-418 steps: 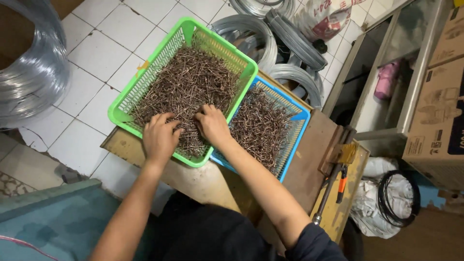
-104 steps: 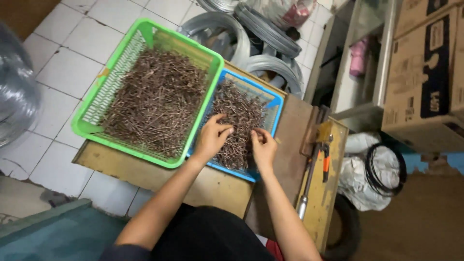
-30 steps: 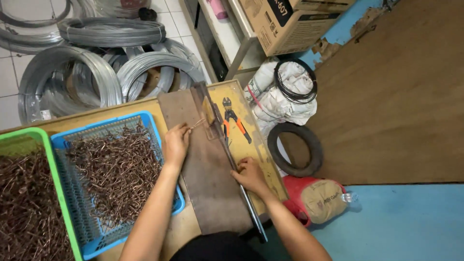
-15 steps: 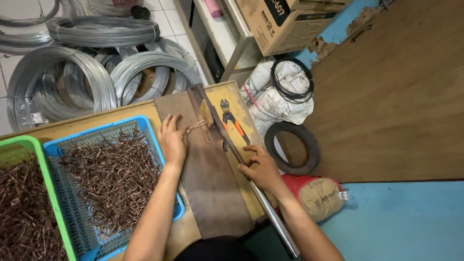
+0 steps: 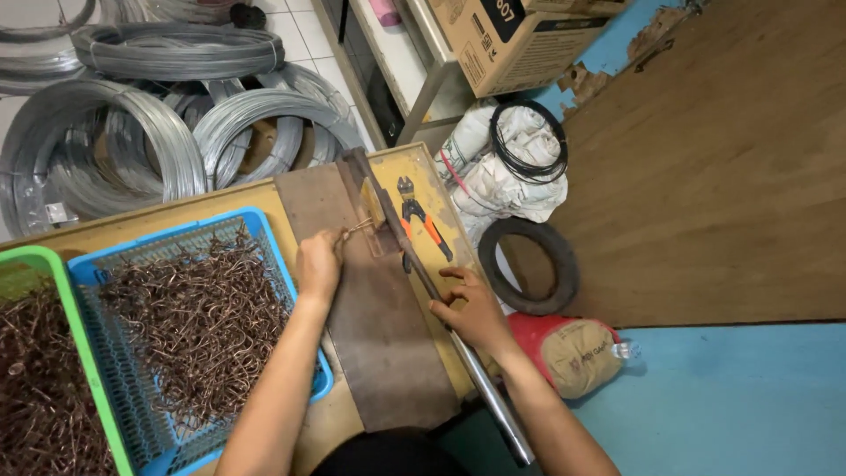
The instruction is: Picking up small metal wire pieces from a tray, placing them on a wooden board, and using a hand tool to cut or crimp them.
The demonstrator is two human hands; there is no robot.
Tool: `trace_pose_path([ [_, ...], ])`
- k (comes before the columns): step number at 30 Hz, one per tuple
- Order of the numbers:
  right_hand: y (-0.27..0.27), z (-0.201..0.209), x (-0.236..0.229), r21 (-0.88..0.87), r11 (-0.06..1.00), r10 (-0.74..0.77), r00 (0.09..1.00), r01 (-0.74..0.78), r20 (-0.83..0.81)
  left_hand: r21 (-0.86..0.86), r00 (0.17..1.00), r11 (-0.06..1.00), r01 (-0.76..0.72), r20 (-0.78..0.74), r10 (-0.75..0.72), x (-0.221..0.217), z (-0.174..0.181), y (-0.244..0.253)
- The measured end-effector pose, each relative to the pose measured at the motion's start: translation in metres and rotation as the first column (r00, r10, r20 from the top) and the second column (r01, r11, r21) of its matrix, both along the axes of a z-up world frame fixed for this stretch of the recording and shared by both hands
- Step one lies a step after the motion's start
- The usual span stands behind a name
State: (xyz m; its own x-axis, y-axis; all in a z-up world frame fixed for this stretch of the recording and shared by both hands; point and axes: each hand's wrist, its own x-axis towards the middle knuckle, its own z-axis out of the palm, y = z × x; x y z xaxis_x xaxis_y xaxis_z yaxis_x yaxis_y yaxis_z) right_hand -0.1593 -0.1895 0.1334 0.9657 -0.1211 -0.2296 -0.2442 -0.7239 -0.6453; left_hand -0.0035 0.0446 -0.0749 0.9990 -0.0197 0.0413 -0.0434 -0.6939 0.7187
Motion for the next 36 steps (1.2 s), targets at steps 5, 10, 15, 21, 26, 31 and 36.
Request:
trace_pose_path([
  [5, 0.0, -0.005, -0.001, 0.041, 0.999, -0.017, 1.0, 0.017, 0.002, -0.154, 0.989, 0.98, -0.128, -0.089, 0.115, 0.003, 0.035, -0.027],
  [10, 0.007, 0.009, -0.001, 0.028, 0.999, -0.018, 1.0, 0.019, -0.018, -0.228, 0.981, 0.955, -0.192, -0.028, 0.191, -0.003, 0.038, -0.034],
  [15, 0.011, 0.018, -0.004, -0.102, 0.993, 0.045, 0.995, -0.053, -0.085, -0.307, 0.951, 0.901, -0.307, -0.057, 0.304, -0.017, 0.044, -0.054],
  [21, 0.006, -0.023, -0.008, 0.075, 0.997, 0.03, 0.999, -0.032, 0.024, -0.394, 0.963, 0.919, -0.031, 0.234, 0.133, -0.001, 0.045, -0.043],
  [26, 0.013, -0.047, -0.015, 0.019, 0.999, 0.044, 0.999, -0.044, -0.004, -0.266, 0.975, 0.963, 0.048, 0.222, 0.012, 0.017, 0.033, -0.032],
  [31, 0.012, -0.072, -0.024, -0.016, 0.997, -0.077, 0.993, 0.075, -0.093, 0.008, 0.935, 0.99, 0.14, 0.329, -0.135, 0.035, 0.034, -0.026],
  [36, 0.02, -0.078, -0.027, 0.046, 0.958, -0.258, 0.922, 0.283, -0.288, 0.133, 0.924, 0.976, 0.171, 0.321, -0.206, 0.033, 0.037, -0.021],
])
